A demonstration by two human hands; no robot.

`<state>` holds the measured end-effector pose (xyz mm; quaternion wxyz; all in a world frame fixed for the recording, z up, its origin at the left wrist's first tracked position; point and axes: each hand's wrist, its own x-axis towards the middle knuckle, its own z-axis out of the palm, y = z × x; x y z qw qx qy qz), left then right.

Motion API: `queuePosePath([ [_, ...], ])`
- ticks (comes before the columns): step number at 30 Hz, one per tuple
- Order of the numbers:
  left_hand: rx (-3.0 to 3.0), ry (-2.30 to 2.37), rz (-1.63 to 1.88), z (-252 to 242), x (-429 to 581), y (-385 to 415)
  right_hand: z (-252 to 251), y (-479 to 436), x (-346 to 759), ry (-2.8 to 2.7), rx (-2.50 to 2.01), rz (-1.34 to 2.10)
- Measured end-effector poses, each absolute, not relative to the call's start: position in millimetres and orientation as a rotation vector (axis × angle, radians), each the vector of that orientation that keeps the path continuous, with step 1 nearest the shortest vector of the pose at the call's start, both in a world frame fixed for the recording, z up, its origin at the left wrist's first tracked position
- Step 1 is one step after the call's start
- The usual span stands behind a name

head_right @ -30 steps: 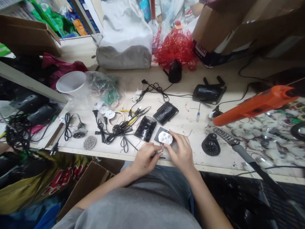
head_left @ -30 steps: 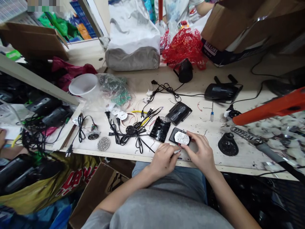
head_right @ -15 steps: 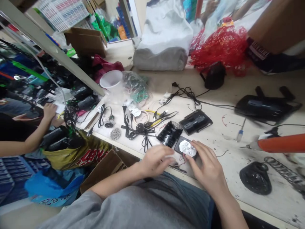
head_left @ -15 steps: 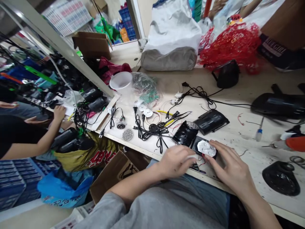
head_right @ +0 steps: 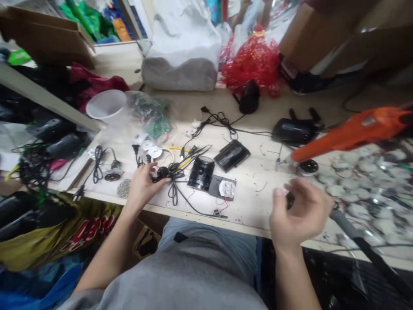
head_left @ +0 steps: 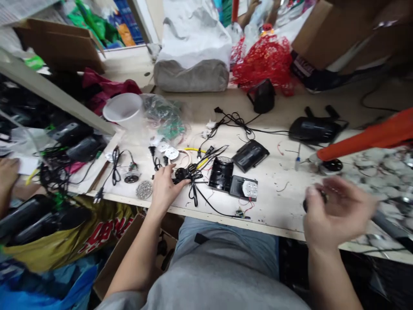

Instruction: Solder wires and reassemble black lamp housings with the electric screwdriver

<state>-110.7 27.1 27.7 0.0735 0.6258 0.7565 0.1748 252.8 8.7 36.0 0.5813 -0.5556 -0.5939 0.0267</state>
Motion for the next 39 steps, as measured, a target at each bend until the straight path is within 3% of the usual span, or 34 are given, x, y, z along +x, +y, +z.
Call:
queuePosePath([
  [5, 1.794, 2.241, 0.477, 32, -109, 34, 47, 50, 289, -1.001, -1.296, -0.118],
  [9, 1.761, 2.24, 0.461, 37, -107, 35, 56, 94, 300, -0.942, -1.296, 0.283],
  [14, 1.731, 2.278, 0.419, 40, -102, 38, 69, 97, 280, -0.929, -1.331, 0.304],
  [20, 1.697, 2.338, 0.361, 42, -97, 41, 68, 62, 258, -0.989, -1.286, 0.558],
  [39, 1.832, 2.327, 0.284, 41, -92, 40, 45, 65, 235, -0.905, -1.216, 0.37],
])
